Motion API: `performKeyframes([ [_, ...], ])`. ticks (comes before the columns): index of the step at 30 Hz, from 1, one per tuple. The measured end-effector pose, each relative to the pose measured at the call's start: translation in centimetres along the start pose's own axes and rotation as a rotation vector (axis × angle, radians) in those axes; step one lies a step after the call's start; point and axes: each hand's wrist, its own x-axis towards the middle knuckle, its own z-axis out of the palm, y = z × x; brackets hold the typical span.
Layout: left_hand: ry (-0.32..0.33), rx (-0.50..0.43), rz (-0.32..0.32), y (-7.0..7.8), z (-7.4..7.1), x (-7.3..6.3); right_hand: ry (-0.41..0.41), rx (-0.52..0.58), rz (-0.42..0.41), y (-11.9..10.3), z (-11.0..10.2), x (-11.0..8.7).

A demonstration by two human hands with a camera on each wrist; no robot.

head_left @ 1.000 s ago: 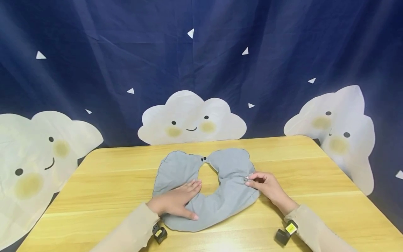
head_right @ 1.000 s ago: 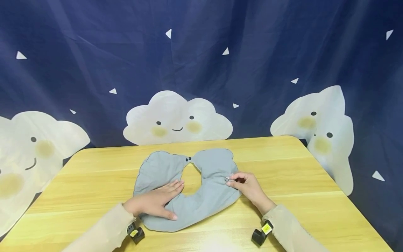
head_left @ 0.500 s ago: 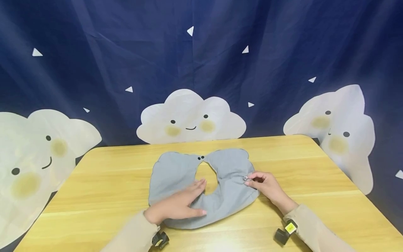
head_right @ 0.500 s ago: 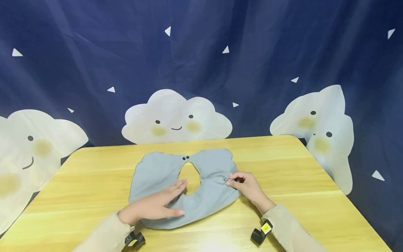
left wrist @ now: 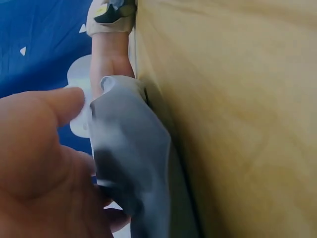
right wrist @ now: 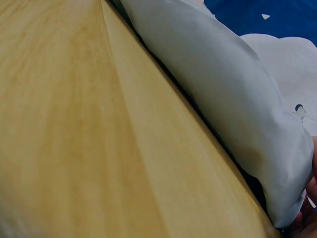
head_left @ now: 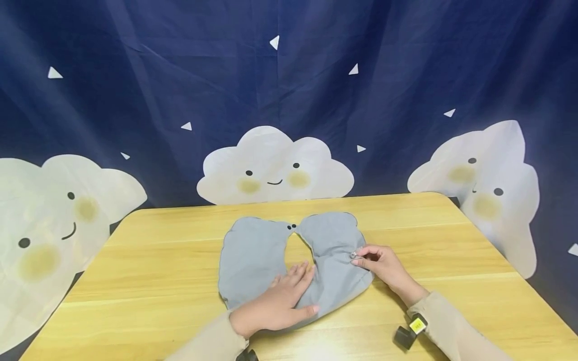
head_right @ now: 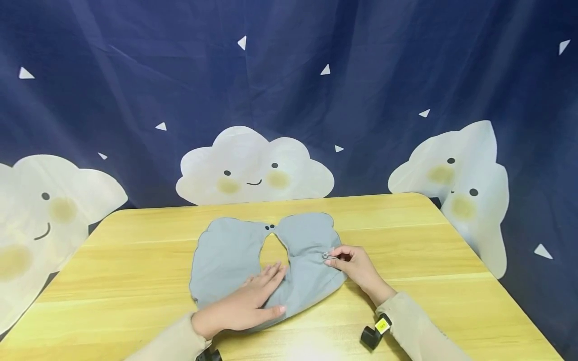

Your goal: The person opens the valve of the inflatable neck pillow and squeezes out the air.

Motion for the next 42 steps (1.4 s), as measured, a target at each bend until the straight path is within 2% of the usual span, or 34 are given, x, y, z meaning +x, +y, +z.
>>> performKeyframes([
  [6,-0.049,0.124,0.003,0.3,0.3,0.2,-0.005,-0.006,0.011,0.2,0.0,-0.1],
  [12,-0.095,0.195,0.004,0.4,0.3,0.4,-0.017,-0.009,0.014,-0.1,0.0,0.0],
  [17,-0.137,0.219,0.018,0.2,0.1,0.7,-0.031,-0.009,0.003,-0.4,-0.1,0.0],
  [21,-0.139,0.18,0.032,-0.4,-0.2,1.1,-0.025,0.0,0.0,-0.4,-0.1,0.0],
  [24,-0.081,0.108,0.017,-0.6,-0.4,1.3,-0.014,0.006,-0.001,-0.3,-0.1,0.0],
  [27,0.039,0.057,0.006,-0.3,-0.6,1.7,-0.007,0.006,0.001,-0.2,-0.2,-0.1],
  [29,0.129,0.056,0.019,0.1,-0.7,2.1,0.0,0.003,0.003,-0.1,-0.2,-0.1],
  [31,0.187,0.039,0.047,0.6,-0.8,2.6,0.005,0.001,0.005,0.0,-0.3,-0.1],
  [34,0.204,-0.057,0.087,1.4,-0.9,3.6,0.002,-0.001,0.001,-0.1,-0.3,-0.2],
  [36,0.203,-0.148,0.091,1.7,-0.8,4.4,-0.008,0.0,-0.004,-0.1,-0.3,-0.2],
  [39,0.222,-0.267,0.054,2.0,-0.5,5.6,-0.023,0.004,-0.006,-0.2,-0.2,-0.2],
  [42,0.232,-0.315,0.021,2.0,0.0,6.6,-0.026,0.007,-0.005,-0.2,-0.1,-0.2],
])
